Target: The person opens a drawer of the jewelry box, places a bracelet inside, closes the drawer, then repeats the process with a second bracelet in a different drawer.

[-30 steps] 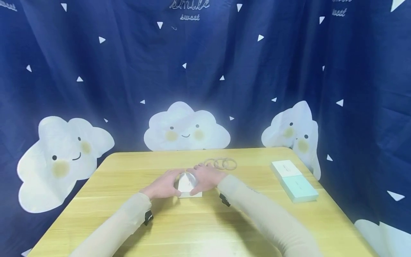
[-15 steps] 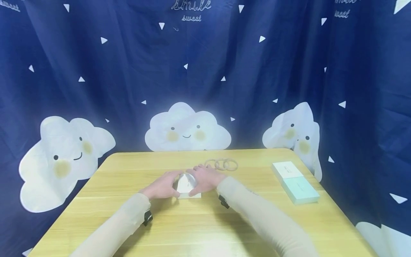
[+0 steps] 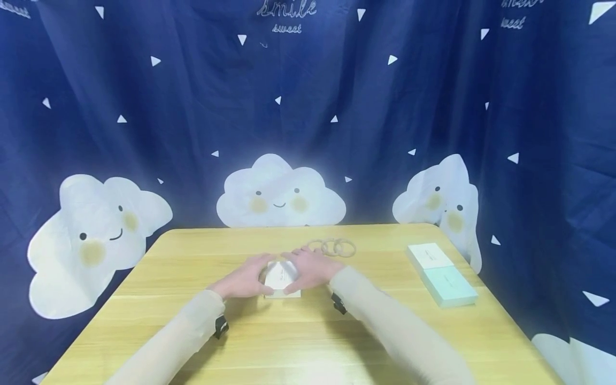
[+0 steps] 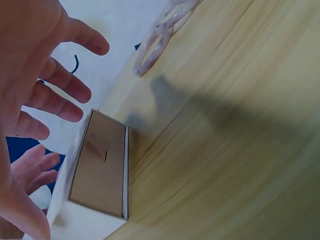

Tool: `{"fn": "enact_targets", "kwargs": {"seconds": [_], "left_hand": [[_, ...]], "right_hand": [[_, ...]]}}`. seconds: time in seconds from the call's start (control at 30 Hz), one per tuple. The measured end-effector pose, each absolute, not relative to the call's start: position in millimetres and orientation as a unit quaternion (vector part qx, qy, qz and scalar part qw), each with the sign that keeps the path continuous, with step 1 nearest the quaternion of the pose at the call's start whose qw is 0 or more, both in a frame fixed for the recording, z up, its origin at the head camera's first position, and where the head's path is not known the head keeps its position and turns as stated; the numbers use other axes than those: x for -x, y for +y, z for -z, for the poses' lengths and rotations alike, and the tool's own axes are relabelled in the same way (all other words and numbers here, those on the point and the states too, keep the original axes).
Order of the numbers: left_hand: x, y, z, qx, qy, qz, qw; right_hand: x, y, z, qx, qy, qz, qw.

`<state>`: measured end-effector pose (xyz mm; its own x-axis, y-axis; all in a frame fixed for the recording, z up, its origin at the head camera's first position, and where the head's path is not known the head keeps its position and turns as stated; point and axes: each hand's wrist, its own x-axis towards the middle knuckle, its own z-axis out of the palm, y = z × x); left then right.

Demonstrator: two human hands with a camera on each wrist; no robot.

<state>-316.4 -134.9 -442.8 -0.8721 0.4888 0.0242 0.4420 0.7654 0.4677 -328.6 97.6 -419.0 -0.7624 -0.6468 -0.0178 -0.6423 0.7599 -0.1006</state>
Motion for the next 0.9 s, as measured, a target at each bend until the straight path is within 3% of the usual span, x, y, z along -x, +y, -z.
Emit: {"fn": "enact_targets", "kwargs": {"seconds": [0.2, 0.9], "left_hand": [[318, -122, 438, -0.223, 0.95, -0.217, 0.012], [326, -78, 451, -0.124, 0.98, -0.153, 0.03]], "right_hand": [[325, 115, 413, 0.343, 0.936, 0.076, 0.029], [314, 157, 424, 0.298, 0.948, 0.106, 0.021]]}}
